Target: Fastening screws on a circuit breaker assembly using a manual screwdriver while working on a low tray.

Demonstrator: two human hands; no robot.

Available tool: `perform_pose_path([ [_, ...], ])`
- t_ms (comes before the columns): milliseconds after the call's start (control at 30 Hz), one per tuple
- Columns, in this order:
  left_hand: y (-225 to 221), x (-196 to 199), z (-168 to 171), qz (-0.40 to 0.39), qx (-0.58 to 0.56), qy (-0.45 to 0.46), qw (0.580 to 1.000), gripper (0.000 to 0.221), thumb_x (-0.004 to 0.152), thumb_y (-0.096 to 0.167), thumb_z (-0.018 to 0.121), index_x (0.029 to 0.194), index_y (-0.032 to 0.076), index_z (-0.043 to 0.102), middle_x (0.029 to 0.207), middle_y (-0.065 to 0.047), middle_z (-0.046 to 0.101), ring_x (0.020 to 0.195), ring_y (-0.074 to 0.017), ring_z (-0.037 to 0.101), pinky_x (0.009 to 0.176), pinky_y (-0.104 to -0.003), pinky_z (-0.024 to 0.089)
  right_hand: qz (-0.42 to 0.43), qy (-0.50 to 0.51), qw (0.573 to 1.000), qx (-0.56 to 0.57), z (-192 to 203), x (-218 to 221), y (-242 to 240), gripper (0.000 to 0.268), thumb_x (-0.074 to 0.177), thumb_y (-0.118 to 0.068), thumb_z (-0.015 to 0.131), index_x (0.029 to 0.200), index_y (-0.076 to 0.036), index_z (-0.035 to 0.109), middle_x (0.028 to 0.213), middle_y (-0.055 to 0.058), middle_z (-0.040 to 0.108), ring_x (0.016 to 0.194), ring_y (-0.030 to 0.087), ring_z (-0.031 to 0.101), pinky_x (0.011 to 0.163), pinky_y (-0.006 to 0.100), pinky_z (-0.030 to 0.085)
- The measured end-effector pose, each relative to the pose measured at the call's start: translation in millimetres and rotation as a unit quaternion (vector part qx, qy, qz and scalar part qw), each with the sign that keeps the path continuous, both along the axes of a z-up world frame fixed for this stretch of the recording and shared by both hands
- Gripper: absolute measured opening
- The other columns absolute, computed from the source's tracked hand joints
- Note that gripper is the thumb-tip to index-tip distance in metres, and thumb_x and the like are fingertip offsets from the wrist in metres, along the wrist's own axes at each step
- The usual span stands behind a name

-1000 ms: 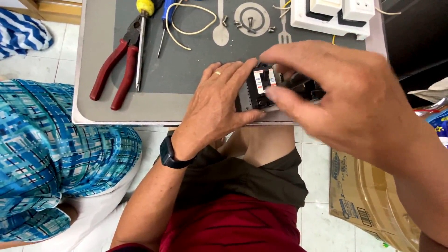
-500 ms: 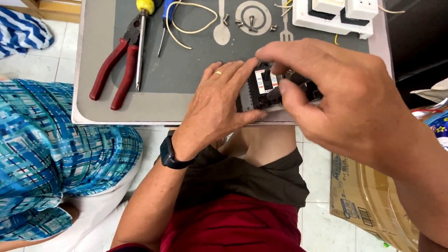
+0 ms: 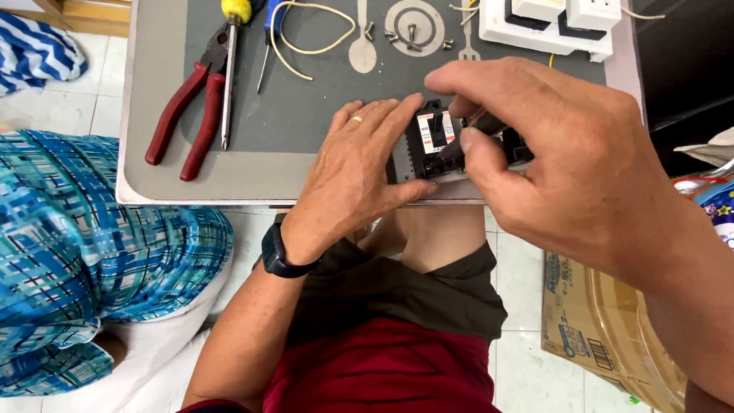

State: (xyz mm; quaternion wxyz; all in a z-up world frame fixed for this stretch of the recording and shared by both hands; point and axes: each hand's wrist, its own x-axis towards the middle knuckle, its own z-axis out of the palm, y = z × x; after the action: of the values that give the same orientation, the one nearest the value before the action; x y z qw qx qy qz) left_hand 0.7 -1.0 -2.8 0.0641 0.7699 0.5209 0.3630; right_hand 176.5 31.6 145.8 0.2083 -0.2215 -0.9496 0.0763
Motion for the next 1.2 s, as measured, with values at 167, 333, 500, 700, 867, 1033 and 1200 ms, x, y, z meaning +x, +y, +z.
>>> perform_pose_path([
  [167, -0.7, -0.3, -0.8, -0.003, 0.004, 0.000, 1.000, 0.090, 0.083, 0.045, 0.084, 0.145, 0.005, 0.032, 0.136, -0.016, 0.055, 0.129, -0.0347, 0.052, 0.110, -0.053, 0.034, -0.004, -0.001, 1.000, 0.003, 1.3, 3.2, 0.2, 0.037, 0.089, 0.016, 0.056, 0.124, 0.007, 0.063, 0.104, 0.014, 0.067, 0.089, 0.024, 0.065, 0.079, 0.033, 0.050],
  [333, -0.8, -1.1, -1.7, -0.005, 0.008, 0.001, 1.000, 0.091, 0.084, 0.045, 0.084, 0.146, 0.006, 0.031, 0.137, -0.016, 0.055, 0.130, -0.0349, 0.052, 0.110, -0.053, 0.034, -0.020, -0.003, 1.000, 0.010, 2.7, 3.0, -0.6, 0.037, 0.090, 0.015, 0.057, 0.125, 0.005, 0.064, 0.103, 0.012, 0.068, 0.089, 0.023, 0.065, 0.079, 0.033, 0.049],
  [500, 0.0, -0.4, -1.4, -0.002, 0.010, 0.007, 1.000, 0.090, 0.083, 0.045, 0.084, 0.145, 0.005, 0.032, 0.136, -0.016, 0.055, 0.129, -0.0344, 0.052, 0.110, -0.052, 0.034, -0.017, -0.004, 1.000, -0.001, -1.9, 2.0, 1.0, 0.035, 0.088, 0.013, 0.056, 0.121, 0.003, 0.064, 0.103, 0.010, 0.067, 0.080, 0.021, 0.061, 0.070, 0.032, 0.047],
  [700, -0.3, -0.5, -2.1, -0.004, 0.008, 0.004, 1.000, 0.091, 0.084, 0.045, 0.084, 0.146, 0.006, 0.031, 0.137, -0.016, 0.055, 0.130, -0.0347, 0.052, 0.111, -0.054, 0.034, -0.008, 0.006, 1.000, 0.000, -0.4, 4.1, 0.2, 0.035, 0.089, 0.015, 0.057, 0.123, 0.006, 0.064, 0.102, 0.011, 0.068, 0.087, 0.022, 0.065, 0.078, 0.032, 0.050],
  [867, 0.0, -0.3, -1.3, -0.003, 0.010, 0.006, 1.000, 0.089, 0.084, 0.045, 0.083, 0.146, 0.006, 0.031, 0.135, -0.016, 0.056, 0.129, -0.0341, 0.053, 0.110, -0.053, 0.034, -0.001, 0.007, 1.000, 0.003, -3.6, 3.7, 1.5, 0.032, 0.090, 0.015, 0.058, 0.121, 0.005, 0.064, 0.102, 0.012, 0.067, 0.081, 0.022, 0.062, 0.073, 0.032, 0.049],
  [1033, -0.4, -0.4, -0.9, -0.001, 0.006, 0.008, 1.000, 0.090, 0.084, 0.046, 0.083, 0.146, 0.005, 0.032, 0.136, -0.016, 0.055, 0.129, -0.0348, 0.052, 0.110, -0.053, 0.034, -0.010, 0.005, 1.000, -0.004, -1.2, 5.1, 0.3, 0.033, 0.091, 0.014, 0.058, 0.122, 0.005, 0.064, 0.100, 0.012, 0.067, 0.084, 0.022, 0.063, 0.076, 0.033, 0.049],
  [1200, -1.2, -0.9, 0.5, -0.006, 0.005, 0.002, 1.000, 0.090, 0.084, 0.043, 0.084, 0.146, 0.005, 0.031, 0.136, -0.017, 0.055, 0.129, -0.0345, 0.052, 0.111, -0.052, 0.033, -0.017, 0.008, 1.000, 0.014, 4.2, 9.0, -0.8, 0.034, 0.091, 0.018, 0.058, 0.122, 0.008, 0.066, 0.102, 0.013, 0.068, 0.090, 0.024, 0.065, 0.080, 0.033, 0.048],
])
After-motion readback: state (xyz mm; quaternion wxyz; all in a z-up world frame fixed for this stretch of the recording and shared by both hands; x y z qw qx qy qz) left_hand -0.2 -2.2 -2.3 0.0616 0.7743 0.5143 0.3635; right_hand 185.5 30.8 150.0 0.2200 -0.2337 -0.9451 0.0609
